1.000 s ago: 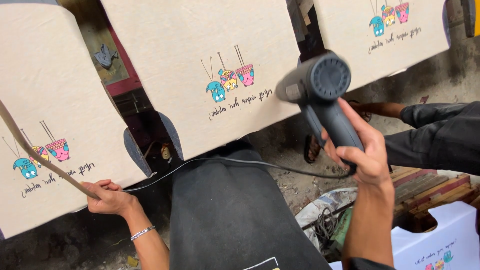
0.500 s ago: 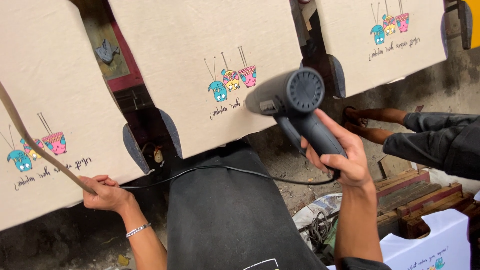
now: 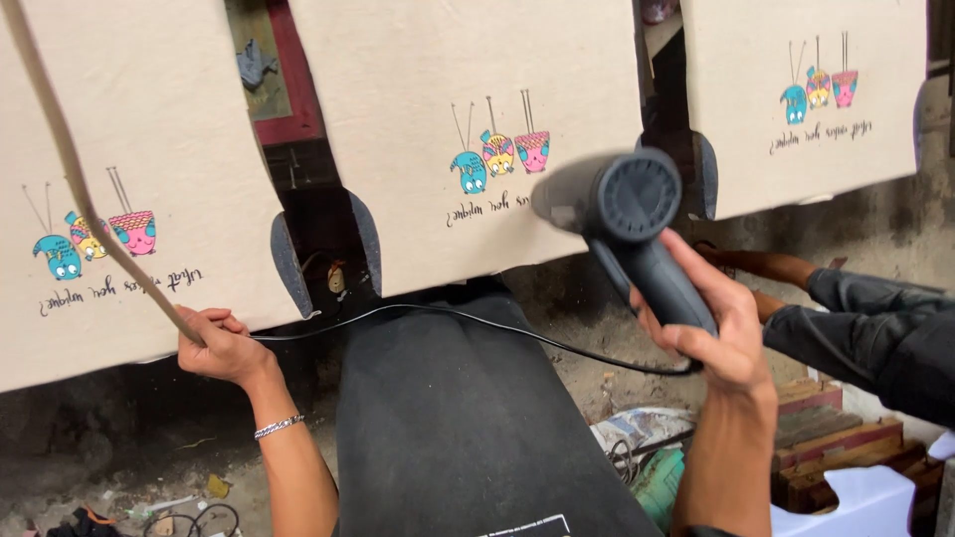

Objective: Using a handheld heat gun to dry printed designs on t-shirts laid out on a production line.

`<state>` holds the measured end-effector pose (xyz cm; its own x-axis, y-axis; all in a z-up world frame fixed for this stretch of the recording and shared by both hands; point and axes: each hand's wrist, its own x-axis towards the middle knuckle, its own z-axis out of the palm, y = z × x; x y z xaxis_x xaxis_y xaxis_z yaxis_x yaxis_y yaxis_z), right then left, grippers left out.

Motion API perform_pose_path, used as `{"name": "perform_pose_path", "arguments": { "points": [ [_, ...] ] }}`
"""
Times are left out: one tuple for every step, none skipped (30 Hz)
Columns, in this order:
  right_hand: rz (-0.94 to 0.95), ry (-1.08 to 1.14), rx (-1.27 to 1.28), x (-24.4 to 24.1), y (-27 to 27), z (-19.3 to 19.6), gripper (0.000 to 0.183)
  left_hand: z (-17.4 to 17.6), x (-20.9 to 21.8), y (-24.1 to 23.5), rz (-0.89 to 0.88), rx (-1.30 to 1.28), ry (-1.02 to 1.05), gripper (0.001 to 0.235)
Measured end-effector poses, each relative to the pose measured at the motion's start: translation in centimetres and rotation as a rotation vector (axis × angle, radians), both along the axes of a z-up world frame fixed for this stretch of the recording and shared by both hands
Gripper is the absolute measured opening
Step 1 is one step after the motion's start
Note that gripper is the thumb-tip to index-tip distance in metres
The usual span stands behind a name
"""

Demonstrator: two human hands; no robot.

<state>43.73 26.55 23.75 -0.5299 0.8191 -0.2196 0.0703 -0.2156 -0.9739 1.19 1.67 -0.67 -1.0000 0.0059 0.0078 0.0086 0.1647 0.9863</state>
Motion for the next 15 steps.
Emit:
{"name": "perform_pose_path", "arguments": {
  "points": [
    [0.028, 0.138, -0.018, 0.2, 0.2, -0.5, 0.090, -0.6, -0.2, -0.2, 0.016, -0.016, 0.015, 0.055],
    [0.057, 0.277, -0.039, 0.4, 0.5, -1.1, 0.088, -1.3, -0.5, -0.5, 0.032, -0.032, 0.030, 0.055],
    [0.067, 0.276, -0.042, -0.4, 0.5, -1.4, 0.088, -1.2, -0.4, -0.4, 0.043, -0.033, 0.029, 0.055],
    [0.083, 0.319, -0.038, -1.3, 0.5, -1.8, 0.087, -1.1, -0.3, -0.3, 0.036, -0.031, 0.027, 0.054],
    [0.102, 0.366, -0.038, -2.3, 0.6, -2.1, 0.086, -0.9, -0.4, -0.3, 0.033, -0.031, 0.029, 0.053],
    [0.114, 0.369, -0.043, -2.5, 0.6, -1.7, 0.086, -0.9, -0.2, -0.3, 0.046, -0.035, 0.032, 0.053],
    [0.058, 0.289, -0.040, -2.7, 0.5, -1.4, 0.087, -0.9, -0.1, -0.3, 0.024, -0.049, 0.020, 0.054],
    [0.002, 0.209, -0.037, -3.1, 0.4, -0.8, 0.088, -0.7, -0.2, -0.4, 0.002, -0.063, 0.007, 0.054],
    [0.032, 0.238, -0.021, -2.0, 0.4, -0.7, 0.088, -1.3, 0.1, -0.6, 0.031, -0.044, 0.036, 0.054],
    [0.033, 0.093, -0.016, -1.1, 0.4, -0.4, 0.090, -1.7, 0.1, -0.8, -0.014, -0.129, 0.046, 0.054],
    [0.048, -0.034, -0.014, -0.8, 0.8, -0.8, 0.092, -1.8, -0.4, -1.7, -0.037, -0.225, 0.070, 0.054],
    [0.093, 0.012, -0.002, -0.5, 0.4, -1.4, 0.092, -1.4, -0.3, -1.3, 0.012, -0.217, 0.112, 0.054],
    [0.077, 0.019, -0.048, -0.2, 0.3, -2.5, 0.093, -1.3, 0.0, -1.0, 0.007, -0.211, 0.075, 0.050],
    [0.063, 0.023, -0.094, 0.0, 0.4, -3.7, 0.094, -1.3, 0.0, -0.7, 0.001, -0.204, 0.039, 0.047],
    [0.126, 0.067, -0.089, -1.2, 1.2, -5.2, 0.094, -1.2, -0.3, -0.8, 0.067, -0.200, 0.080, 0.047]
  ]
}}
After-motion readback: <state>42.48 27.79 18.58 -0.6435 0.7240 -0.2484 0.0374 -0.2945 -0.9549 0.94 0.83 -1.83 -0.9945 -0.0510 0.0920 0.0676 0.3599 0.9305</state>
